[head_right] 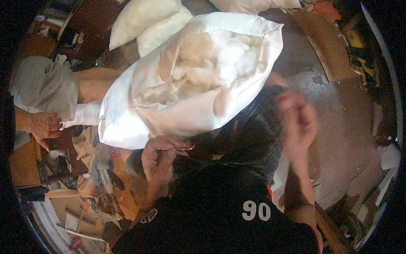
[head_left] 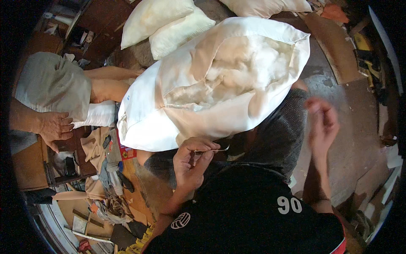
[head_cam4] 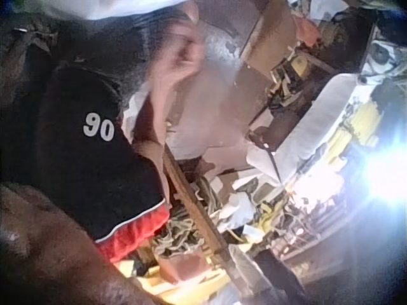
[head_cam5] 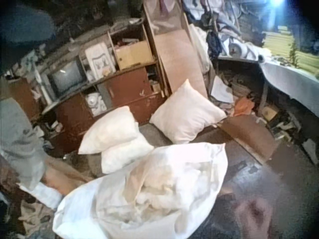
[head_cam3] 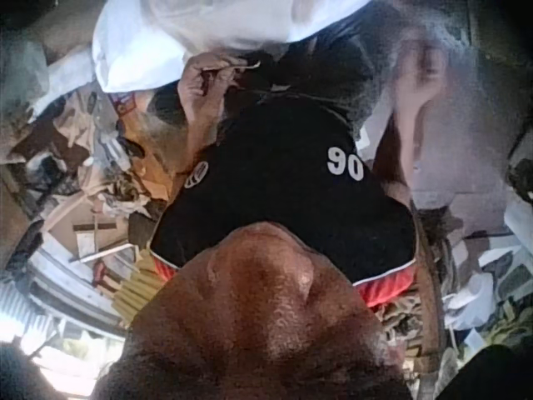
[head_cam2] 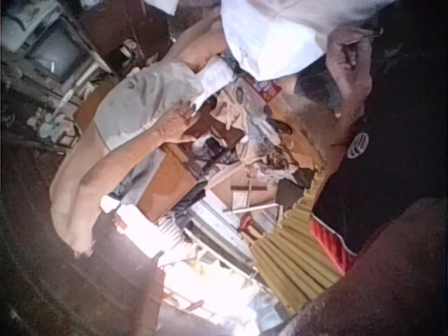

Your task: The person sits on the floor and sews a white pillow by hand. They use a needle and thread to stitch the opening closed, pulling the thread through the fabric repeatedly. The workspace is cluttered with other pillows and materials.

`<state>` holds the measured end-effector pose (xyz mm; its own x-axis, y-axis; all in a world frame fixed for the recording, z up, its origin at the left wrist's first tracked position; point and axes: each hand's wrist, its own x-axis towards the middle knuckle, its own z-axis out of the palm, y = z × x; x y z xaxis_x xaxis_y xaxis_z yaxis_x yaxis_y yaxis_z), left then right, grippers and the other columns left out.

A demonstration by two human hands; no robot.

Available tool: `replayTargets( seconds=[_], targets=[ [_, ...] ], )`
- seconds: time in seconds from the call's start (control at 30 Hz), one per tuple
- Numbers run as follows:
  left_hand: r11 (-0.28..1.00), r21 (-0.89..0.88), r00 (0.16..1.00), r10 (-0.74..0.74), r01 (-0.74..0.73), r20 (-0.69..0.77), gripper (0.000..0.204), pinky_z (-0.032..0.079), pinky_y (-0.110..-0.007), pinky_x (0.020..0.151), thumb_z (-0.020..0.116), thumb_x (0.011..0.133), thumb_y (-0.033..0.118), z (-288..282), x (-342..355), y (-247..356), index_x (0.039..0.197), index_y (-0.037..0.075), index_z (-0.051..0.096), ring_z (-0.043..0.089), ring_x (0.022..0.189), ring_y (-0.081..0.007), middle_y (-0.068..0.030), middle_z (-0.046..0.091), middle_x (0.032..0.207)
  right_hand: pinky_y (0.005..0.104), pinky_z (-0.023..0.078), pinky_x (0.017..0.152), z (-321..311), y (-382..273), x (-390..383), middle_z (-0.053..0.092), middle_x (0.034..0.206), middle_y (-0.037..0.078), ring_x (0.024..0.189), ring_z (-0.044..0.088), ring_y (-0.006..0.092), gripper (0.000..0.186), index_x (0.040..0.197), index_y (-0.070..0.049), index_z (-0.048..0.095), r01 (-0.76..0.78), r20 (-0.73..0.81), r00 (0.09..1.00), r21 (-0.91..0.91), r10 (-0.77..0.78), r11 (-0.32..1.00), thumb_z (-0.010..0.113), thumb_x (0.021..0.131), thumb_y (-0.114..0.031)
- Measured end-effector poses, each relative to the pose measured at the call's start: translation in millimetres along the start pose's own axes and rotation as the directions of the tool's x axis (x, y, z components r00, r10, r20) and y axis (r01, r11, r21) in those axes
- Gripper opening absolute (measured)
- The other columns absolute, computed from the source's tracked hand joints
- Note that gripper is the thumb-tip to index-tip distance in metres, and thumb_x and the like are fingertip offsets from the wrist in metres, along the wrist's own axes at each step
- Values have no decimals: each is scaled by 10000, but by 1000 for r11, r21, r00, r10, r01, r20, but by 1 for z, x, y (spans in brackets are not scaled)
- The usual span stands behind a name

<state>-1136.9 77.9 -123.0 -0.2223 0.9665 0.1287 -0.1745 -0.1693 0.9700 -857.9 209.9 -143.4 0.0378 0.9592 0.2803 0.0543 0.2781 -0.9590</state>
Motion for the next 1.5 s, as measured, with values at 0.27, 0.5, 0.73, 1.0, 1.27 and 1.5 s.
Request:
replayTargets(
  seconds=[0.27, 0.5, 0.73, 1.0, 1.27, 1.5],
  targets=[
    [992, 98, 997, 73, -73, -1, 152, 453, -230, 738, 634, 836, -56, -4, -11, 5, 951, 40, 610, 564, 892, -130, -103, 569, 1016, 353, 507, 658, 109, -43, -43, 640, 827, 113, 741, 624, 280, 294, 961, -19, 621, 407, 651, 664, 98, -368, 908, 724, 688, 21],
    [960, -221, 968, 122, -172, -221, 79, 476, -294, 653, 541, 921, 71, -25, 2, 5, 908, -3, 563, 564, 750, -182, -116, 579, 865, 317, 501, 591, 112, -40, -53, 636, 775, 109, 636, 624, 220, 134, 967, 3, 623, 15, 732, 681, -2, -9, 1000, 635, 837, -29],
    [991, -93, 982, -107, 93, -155, 246, 521, -283, 774, 521, 938, 11, -20, 5, 19, 1179, -25, 552, 613, 862, -153, -139, 634, 1015, 248, 496, 614, 110, -30, -51, 651, 836, 82, 685, 632, 122, 130, 988, 28, 602, -448, 685, 689, 146, 237, 882, 550, 943, -82],
    [966, -55, 964, -255, 252, -80, 204, 523, -227, 724, 593, 915, 52, -10, 10, 10, 1110, -7, 593, 609, 782, -88, -62, 646, 931, 239, 486, 619, 116, -28, -59, 623, 828, 63, 697, 603, 110, 138, 1029, 27, 584, -556, 767, 580, 125, 276, 822, 540, 947, -74],
    [952, -163, 958, -274, 258, -85, 130, 504, -203, 632, 604, 906, 49, -18, 7, 4, 1031, 10, 610, 586, 713, -59, -23, 619, 819, 250, 485, 605, 120, -38, -51, 619, 903, 80, 676, 575, 114, 152, 1031, 32, 583, -723, 853, 410, 87, 323, 686, 548, 946, -89],
    [928, -224, 934, -331, 298, -130, 72, 503, -274, 626, 570, 881, -7, -17, 6, 7, 949, -13, 591, 598, 719, -152, -98, 623, 861, 256, 478, 599, 118, -33, -50, 605, 835, 77, 660, 572, 120, 163, 1016, 38, 585, -774, 876, 352, 74, 329, 629, 552, 947, -106]
  ],
)
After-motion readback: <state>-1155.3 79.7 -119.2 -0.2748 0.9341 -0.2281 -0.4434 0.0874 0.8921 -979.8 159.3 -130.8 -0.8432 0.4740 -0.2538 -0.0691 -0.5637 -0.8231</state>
